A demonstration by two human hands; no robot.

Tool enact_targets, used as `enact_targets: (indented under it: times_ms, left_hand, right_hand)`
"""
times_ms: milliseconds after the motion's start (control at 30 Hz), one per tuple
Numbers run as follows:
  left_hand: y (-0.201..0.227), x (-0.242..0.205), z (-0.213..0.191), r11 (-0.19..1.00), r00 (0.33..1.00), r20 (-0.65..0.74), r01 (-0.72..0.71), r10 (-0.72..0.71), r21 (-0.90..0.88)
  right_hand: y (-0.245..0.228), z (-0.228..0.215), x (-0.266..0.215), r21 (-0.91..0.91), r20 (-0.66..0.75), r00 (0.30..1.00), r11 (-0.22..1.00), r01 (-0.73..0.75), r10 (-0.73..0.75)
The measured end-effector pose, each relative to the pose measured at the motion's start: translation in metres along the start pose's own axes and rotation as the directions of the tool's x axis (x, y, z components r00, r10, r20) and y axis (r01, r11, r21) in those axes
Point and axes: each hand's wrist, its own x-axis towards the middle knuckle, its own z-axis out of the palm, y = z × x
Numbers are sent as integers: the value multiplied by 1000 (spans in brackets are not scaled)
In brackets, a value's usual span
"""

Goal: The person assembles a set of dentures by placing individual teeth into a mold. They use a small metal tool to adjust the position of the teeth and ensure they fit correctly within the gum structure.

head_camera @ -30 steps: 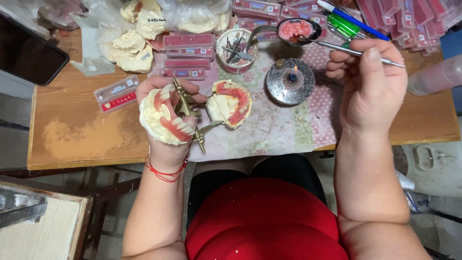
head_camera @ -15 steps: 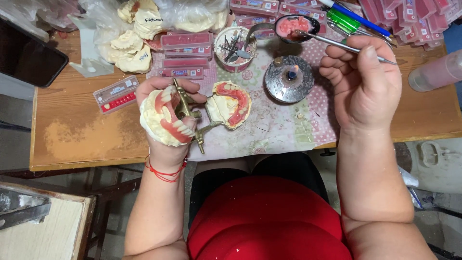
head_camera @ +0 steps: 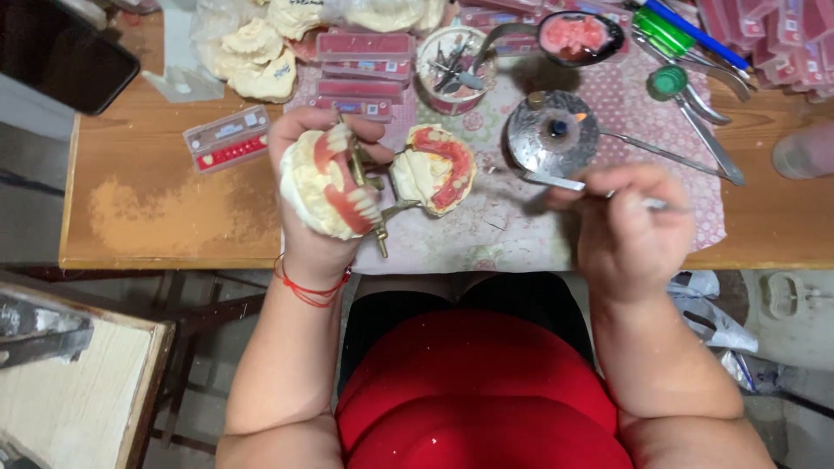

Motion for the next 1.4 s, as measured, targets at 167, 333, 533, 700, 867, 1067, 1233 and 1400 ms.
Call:
enact_targets:
  times_ms: [167,333,533,700,867,1067,1233,1400]
  left_hand:
    - [6,1,2,999,1000,1,23,-23,31]
    - [4,0,1,999,1000,3,15,-15,-38]
    - [2,-1,-1,1000,1000,18,11,-10,-29]
    - [3,0,0,1000,999,34,-3,4,-15]
    - [0,0,0,999,1000,18,-12,13,-31]
    - [3,2,0,999,999,31,-13,14,-44]
    - [8,3,2,999,999,37,-21,19,44]
    - [7,3,2,997,999,36,-12,9,72]
  right_hand:
    - [-6,8,-18,-339,349,933,916,212,-87]
    - [-15,12,-12,-447,572,804,759,473,-164]
    - [-19,20,-12,-442,631,747,694,569,-211]
    - [-20,17,-12,-425,663,719,685,591,-208]
    - [-18,13,-11,-401,681,703,698,594,-206]
    - [-6,-4,-13,-363,505,826,807,465,-249]
    - [-22,-8,36,-474,-52,981,869,140,-186]
    - [-31,-12,68,-198,-130,991,978,-66,41]
